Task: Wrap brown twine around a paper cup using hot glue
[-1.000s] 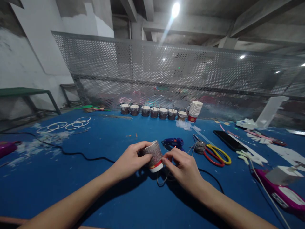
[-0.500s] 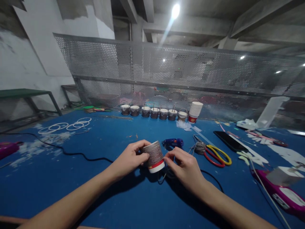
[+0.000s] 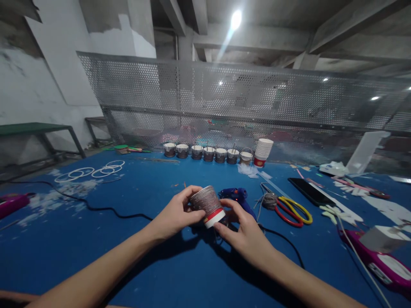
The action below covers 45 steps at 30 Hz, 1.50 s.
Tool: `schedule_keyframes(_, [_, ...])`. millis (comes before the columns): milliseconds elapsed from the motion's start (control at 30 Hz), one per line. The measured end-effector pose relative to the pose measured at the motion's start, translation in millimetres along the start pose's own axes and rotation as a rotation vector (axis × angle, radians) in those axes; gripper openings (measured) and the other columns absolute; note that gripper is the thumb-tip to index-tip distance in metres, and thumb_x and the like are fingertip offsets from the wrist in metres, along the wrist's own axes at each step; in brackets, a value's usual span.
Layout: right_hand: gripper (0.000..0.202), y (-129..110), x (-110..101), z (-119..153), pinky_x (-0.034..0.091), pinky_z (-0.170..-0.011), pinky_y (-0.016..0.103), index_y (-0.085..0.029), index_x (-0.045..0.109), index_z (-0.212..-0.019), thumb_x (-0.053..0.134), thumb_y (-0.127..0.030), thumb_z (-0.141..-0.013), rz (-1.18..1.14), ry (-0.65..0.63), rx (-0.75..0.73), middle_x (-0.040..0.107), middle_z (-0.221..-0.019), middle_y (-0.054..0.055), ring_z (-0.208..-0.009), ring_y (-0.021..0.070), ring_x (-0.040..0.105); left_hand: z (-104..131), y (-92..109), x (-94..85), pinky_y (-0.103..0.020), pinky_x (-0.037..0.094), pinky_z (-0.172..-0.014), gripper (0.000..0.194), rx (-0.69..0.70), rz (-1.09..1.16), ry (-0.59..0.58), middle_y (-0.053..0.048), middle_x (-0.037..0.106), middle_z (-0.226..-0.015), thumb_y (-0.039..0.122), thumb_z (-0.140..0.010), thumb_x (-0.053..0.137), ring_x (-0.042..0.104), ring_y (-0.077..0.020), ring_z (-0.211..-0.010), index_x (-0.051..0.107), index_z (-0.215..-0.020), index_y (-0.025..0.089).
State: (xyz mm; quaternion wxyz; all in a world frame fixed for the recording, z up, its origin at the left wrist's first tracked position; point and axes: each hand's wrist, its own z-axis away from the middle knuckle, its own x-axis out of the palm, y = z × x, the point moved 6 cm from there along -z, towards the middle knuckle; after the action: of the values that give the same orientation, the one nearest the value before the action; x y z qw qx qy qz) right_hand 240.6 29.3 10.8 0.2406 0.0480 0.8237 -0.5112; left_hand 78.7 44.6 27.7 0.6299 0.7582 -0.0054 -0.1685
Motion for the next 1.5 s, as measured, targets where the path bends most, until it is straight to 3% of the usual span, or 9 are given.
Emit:
schedule_keyframes(200, [0.038,3.7,4.2,-0.1,0.051,-0.082,0.038,-0.017,0.051,-0.116,0.062,-0.028,-0.081,-0.017,0.014,0.005,0.065,-0.109,0.011,-0.092,0.0221,0.064,2.7,2.4,4.8,-0.031,0.049,-0.071,0.043,0.047,-0.145,0.021,-0.002,0.061,-0.093,0.022,-0.066,0.064,0.058,-0.0164,-0.077,0.054,-0.108,0.020])
schedule_keyframes(500, [0.038,-0.4,4.7,2.7,0.053,-0.083,0.036,-0.019,0.049,-0.115,0.063,-0.019,-0.079,0.170,0.176,-0.238,0.061,-0.107,0.010,-0.094,0.0218,0.062,3.7,3.8,6.8,-0.035,0.048,-0.079,0.031,0.186,-0.381,0.137,-0.003,0.058,-0.096,0.022,-0.068,0.054,0.056,-0.0200,-0.087,0.054,-0.099,0.020])
schedule_keyframes(767, [0.039,0.8,11.9,4.3,0.054,-0.075,0.037,-0.019,0.045,-0.111,0.064,-0.018,-0.077,0.276,0.165,-0.262,0.059,-0.100,0.010,-0.087,0.0230,0.062,4.4,3.5,11.8,-0.035,0.046,-0.085,0.034,0.159,-0.313,0.093,-0.004,0.060,-0.096,0.021,-0.067,0.051,0.057,-0.0213,-0.092,0.055,-0.101,0.019])
schedule_keyframes(1133, [0.031,-7.8,8.9,6.6,0.054,-0.078,0.034,-0.018,0.050,-0.113,0.060,-0.023,-0.084,0.263,0.168,-0.353,0.060,-0.103,0.010,-0.090,0.0214,0.062,5.4,3.2,7.6,-0.028,0.045,-0.072,0.025,0.136,-0.327,0.151,0.002,0.058,-0.081,0.022,-0.068,0.054,0.054,-0.0159,-0.075,0.054,-0.092,0.020])
schedule_keyframes(1300, [0.004,-13.1,-5.3,3.4,0.052,-0.069,0.026,-0.020,0.057,-0.092,0.054,-0.021,-0.089,0.169,0.248,-0.347,0.061,-0.087,0.004,-0.076,0.0153,0.060,5.9,6.1,4.4,-0.027,0.045,-0.070,0.021,0.166,-0.293,0.186,0.002,0.056,-0.080,0.025,-0.068,0.055,0.053,-0.0155,-0.074,0.054,-0.089,0.020])
schedule_keyframes(1500, [0.008,-18.3,-5.0,5.1,0.049,-0.069,0.026,-0.019,0.058,-0.080,0.057,-0.014,-0.086,0.176,0.251,-0.410,0.061,-0.080,0.003,-0.074,0.0149,0.060,4.1,3.4,7.0,-0.029,0.045,-0.070,0.020,0.146,-0.294,0.150,0.001,0.055,-0.079,0.025,-0.068,0.055,0.053,-0.0168,-0.075,0.054,-0.087,0.020])
